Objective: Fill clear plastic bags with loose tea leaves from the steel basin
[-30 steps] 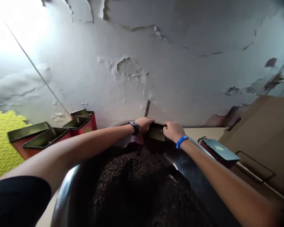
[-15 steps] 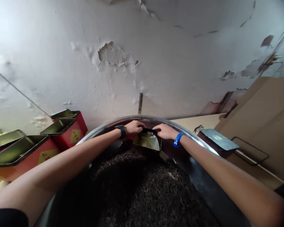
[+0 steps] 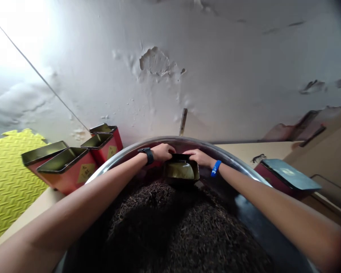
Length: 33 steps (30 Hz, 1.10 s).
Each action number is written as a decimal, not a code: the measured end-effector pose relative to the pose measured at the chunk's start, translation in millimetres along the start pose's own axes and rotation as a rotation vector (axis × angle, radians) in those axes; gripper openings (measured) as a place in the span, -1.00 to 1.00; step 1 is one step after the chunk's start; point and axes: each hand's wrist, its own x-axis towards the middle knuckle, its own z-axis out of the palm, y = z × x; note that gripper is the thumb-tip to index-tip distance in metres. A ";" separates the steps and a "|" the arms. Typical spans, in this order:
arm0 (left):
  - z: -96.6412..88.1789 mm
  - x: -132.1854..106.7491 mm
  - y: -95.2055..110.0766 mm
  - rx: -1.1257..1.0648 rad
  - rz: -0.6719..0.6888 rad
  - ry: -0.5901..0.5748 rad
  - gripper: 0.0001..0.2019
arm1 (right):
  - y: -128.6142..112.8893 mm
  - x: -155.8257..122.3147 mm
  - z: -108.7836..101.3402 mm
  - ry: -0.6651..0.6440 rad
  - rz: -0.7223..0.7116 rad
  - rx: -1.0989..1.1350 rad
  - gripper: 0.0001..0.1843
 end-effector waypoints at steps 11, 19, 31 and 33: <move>-7.0 19.1 11.6 0.277 0.064 -0.074 -0.74 | -8.4 26.8 -5.0 -0.095 -0.006 -0.108 -0.56; 2.2 3.4 5.8 0.237 0.141 -0.018 -0.75 | -14.4 14.2 3.6 0.044 -0.031 -0.162 -0.49; 18.9 -3.5 25.3 0.490 0.157 0.149 -0.74 | -30.1 -8.5 -4.8 -0.008 -0.151 -0.687 -0.59; 21.1 -1.0 26.8 0.488 0.166 0.119 -0.70 | -30.0 -9.5 -5.3 -0.077 -0.092 -0.683 -0.59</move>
